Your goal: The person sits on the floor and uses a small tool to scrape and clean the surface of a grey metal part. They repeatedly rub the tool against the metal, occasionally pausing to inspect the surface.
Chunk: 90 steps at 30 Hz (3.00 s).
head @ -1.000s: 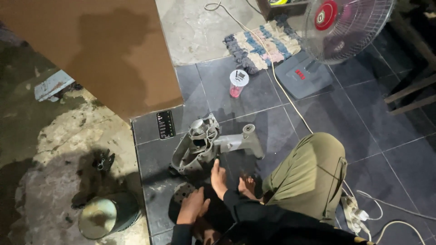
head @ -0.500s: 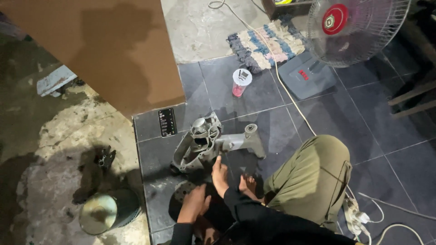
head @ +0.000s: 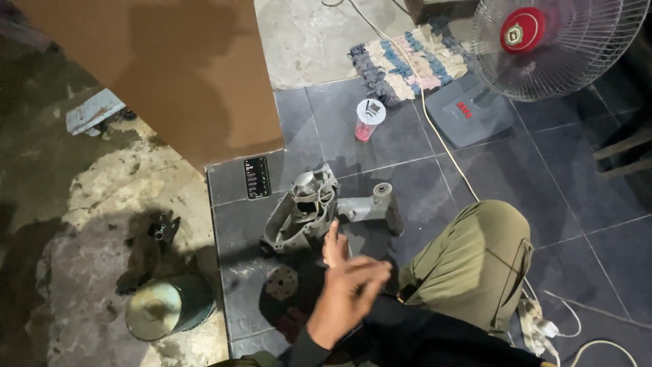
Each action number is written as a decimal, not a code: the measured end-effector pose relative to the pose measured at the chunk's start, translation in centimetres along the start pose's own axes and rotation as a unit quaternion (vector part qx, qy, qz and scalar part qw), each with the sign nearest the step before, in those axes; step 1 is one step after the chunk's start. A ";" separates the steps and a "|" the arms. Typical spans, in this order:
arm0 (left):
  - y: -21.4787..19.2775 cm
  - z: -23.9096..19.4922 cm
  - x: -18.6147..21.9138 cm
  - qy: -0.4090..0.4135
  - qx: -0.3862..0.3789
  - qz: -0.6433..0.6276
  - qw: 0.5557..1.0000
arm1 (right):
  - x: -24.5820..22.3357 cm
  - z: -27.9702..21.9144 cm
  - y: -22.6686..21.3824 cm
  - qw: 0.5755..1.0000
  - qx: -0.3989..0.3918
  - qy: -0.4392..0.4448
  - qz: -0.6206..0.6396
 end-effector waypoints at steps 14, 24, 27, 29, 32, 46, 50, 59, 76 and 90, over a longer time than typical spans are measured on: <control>4.8 -5.8 -4.7 -0.147 -0.217 -0.019 0.965 | -1.9 -4.3 -0.6 0.985 0.005 0.108 0.138; 5.9 -8.5 -9.2 -0.185 -0.211 -0.023 0.960 | 1.9 -2.4 -0.2 0.993 -0.031 0.021 0.113; 5.5 -8.6 -9.6 -0.225 -0.205 0.012 0.952 | 4.4 -0.9 -0.5 0.997 0.026 -0.078 -0.013; 5.2 -8.5 -9.5 -0.235 -0.182 -0.005 0.955 | 4.8 -1.0 -0.3 0.998 0.031 -0.054 -0.015; 3.7 -5.6 -3.0 -0.185 -0.164 -0.065 0.967 | -0.2 -3.4 -0.3 0.990 -0.029 0.071 0.117; 0.2 -3.5 4.3 -0.008 -0.200 0.009 0.980 | 2.3 -1.9 -0.3 0.999 0.045 0.012 0.022; -0.7 0.0 11.4 0.120 -0.184 0.062 0.974 | 1.2 -2.0 -0.5 0.998 0.055 0.012 0.004; -0.6 -8.7 -8.4 -0.300 -0.273 0.219 0.888 | -0.3 -2.9 0.0 0.980 0.001 0.035 0.195; 3.6 -23.3 -26.2 -0.482 -0.607 0.224 0.591 | 4.1 -1.7 1.0 0.990 0.047 0.073 0.107; 4.0 -22.5 -28.0 -0.453 -0.610 0.260 0.597 | 4.0 -1.2 1.4 0.980 0.076 0.111 0.144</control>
Point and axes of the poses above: each hand's wrist, its own z-axis towards the middle knuckle, its own y-axis out of the palm, x = y × z, the point moved 6 cm from there along z, towards the middle knuckle, and after that the axes turned 7 degrees about z, right-handed, at the moved point
